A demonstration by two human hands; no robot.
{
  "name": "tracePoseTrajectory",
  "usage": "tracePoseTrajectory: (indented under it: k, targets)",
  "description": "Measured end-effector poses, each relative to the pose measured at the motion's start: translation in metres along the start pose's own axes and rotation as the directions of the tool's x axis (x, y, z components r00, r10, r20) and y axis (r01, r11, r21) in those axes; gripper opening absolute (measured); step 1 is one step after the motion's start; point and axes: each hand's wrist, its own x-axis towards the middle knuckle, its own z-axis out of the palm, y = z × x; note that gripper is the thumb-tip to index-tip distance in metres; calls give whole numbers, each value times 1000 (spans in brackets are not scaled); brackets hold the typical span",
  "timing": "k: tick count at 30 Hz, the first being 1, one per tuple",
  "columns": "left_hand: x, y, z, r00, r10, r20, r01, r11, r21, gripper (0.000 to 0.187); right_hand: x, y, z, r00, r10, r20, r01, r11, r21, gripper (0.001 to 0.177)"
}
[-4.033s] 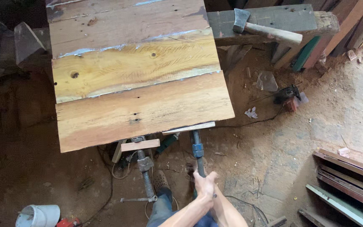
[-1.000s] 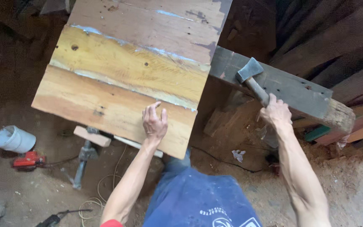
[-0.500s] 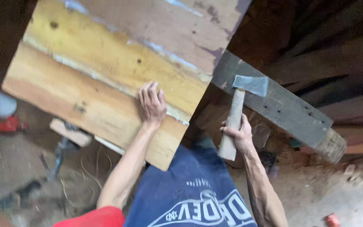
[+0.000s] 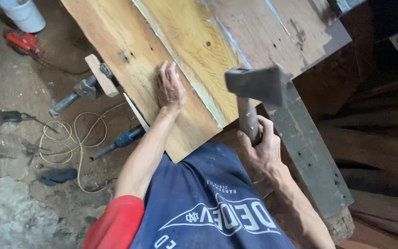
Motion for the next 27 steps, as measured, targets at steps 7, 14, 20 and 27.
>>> tracePoseTrajectory:
  k: [7, 14, 20, 27]
  targets:
    - [3, 1, 2, 1000, -16, 20, 15, 999, 31, 37, 4, 13, 35, 868, 166, 469, 62, 899, -433, 45]
    - [2, 4, -9, 998, 9, 59, -10, 1000, 26, 35, 5, 2, 14, 925, 166, 342, -129, 983, -127, 52]
    - [8, 8, -13, 997, 51, 54, -55, 996, 67, 37, 30, 14, -26, 963, -32, -268, -5, 991, -135, 40]
    - [6, 0, -7, 995, 90, 34, -92, 994, 63, 41, 80, 48, -26, 911, 409, 46, -358, 842, -403, 41]
